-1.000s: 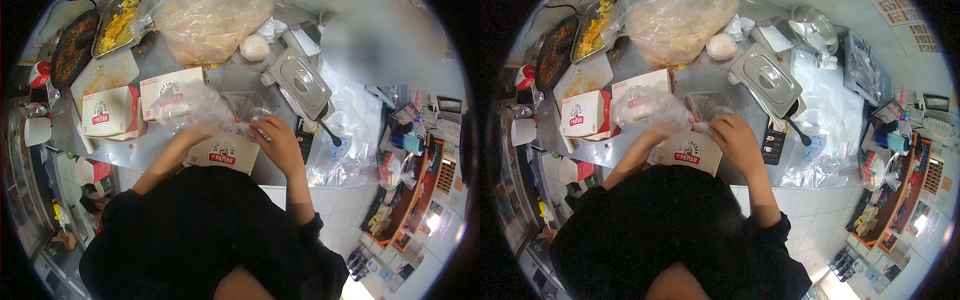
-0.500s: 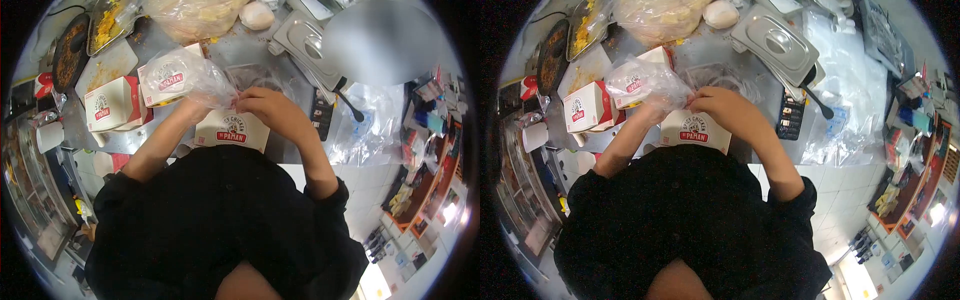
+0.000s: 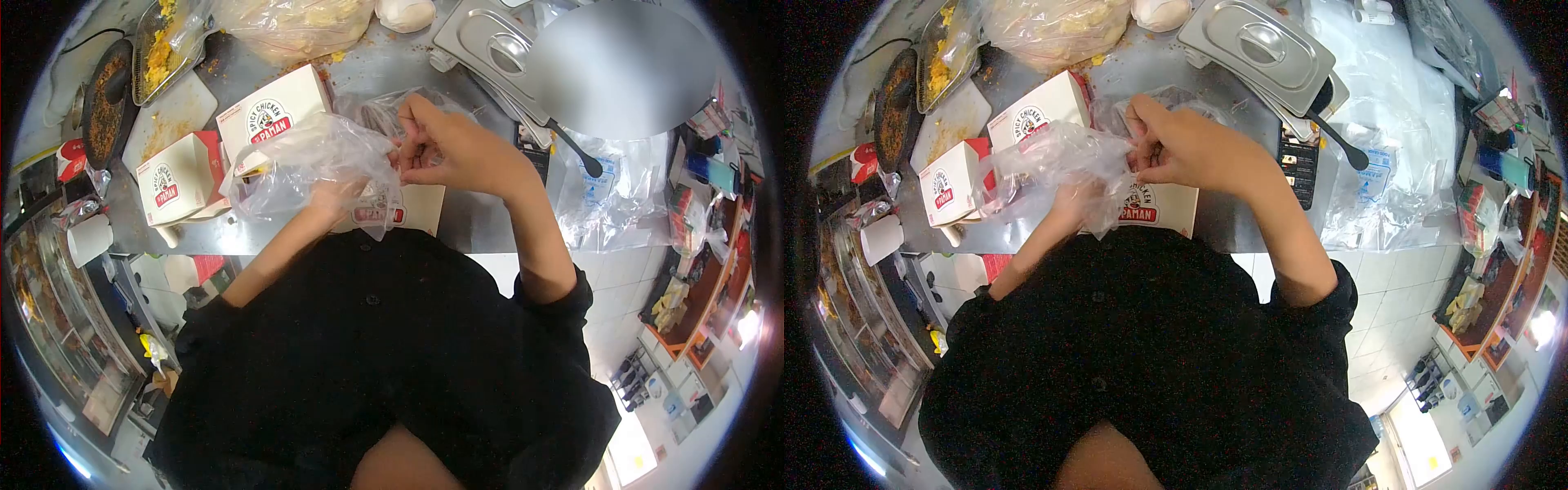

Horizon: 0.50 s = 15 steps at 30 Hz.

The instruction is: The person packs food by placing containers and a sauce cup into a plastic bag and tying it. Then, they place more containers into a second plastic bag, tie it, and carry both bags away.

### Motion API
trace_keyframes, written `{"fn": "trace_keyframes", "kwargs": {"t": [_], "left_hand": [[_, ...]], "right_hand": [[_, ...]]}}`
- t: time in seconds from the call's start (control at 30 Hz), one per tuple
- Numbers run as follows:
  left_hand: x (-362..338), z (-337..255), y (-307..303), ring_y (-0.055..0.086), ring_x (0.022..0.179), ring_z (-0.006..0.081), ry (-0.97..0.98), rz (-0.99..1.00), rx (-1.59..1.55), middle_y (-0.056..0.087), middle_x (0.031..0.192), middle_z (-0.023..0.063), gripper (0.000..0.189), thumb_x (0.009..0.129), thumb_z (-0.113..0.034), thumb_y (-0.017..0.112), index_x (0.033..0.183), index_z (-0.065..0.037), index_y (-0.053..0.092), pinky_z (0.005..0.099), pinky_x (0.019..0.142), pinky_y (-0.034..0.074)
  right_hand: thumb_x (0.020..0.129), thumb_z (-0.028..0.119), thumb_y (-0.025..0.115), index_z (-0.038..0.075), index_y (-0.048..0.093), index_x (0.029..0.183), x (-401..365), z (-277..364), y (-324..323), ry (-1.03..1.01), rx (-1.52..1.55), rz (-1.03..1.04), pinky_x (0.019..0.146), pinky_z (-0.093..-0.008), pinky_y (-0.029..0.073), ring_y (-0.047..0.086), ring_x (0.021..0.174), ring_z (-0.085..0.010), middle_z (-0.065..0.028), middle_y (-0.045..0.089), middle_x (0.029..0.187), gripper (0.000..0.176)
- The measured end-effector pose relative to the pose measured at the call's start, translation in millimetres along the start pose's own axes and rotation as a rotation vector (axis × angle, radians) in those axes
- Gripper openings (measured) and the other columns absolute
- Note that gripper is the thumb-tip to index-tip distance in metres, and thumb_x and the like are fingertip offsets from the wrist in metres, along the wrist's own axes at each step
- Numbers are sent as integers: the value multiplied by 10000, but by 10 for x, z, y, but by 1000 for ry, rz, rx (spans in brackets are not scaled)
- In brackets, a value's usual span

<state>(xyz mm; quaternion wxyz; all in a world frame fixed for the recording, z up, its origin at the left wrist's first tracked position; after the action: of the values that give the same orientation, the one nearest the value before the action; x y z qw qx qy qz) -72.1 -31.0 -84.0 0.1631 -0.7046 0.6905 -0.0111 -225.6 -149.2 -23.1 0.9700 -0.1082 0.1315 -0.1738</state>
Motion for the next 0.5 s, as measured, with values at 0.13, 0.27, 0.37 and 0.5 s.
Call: {"fn": "trace_keyframes", "kwargs": {"t": [0.13,0.27,0.37,0.5], "left_hand": [[4,1,6,585,978,264,-16,5,17,629,1044,127,285,851,-136,516,1114,-46,580,380,880,445],[41,-3,23,573,998,273,-26,18,52,622,1057,132,296,847,-139,507,1121,-51,578,384,892,434],[56,-1,22,564,1014,280,-36,28,106,617,1068,136,304,844,-141,499,1125,-54,577,388,901,426],[46,-2,3,552,1034,289,-65,56,232,611,1081,142,315,841,-144,489,1132,-59,575,393,913,415]], "right_hand": [[744,7,673,69,315,876,2,20,-44,2,-32,17,677,-284,507,654,713,-195,-126,660,764,387],[731,9,677,73,303,866,11,40,-97,33,-30,46,701,-291,509,664,730,-206,-129,658,748,403],[723,17,677,75,300,868,17,-17,-138,-24,16,75,700,-297,510,665,728,-215,-135,662,753,408],[719,43,683,69,303,872,30,-25,-137,-30,-25,68,658,-302,511,665,713,-226,-137,672,770,411]]}}
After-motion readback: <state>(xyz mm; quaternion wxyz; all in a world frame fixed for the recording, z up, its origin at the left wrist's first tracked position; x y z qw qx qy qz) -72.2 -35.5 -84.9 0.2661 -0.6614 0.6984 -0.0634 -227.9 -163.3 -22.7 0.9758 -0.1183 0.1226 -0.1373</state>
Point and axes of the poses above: each hand's wrist, its own x-axis towards the middle knuckle, its own y-axis out of the palm, z = x × y, the point moved 2 cm from there along x, towards the middle knuckle
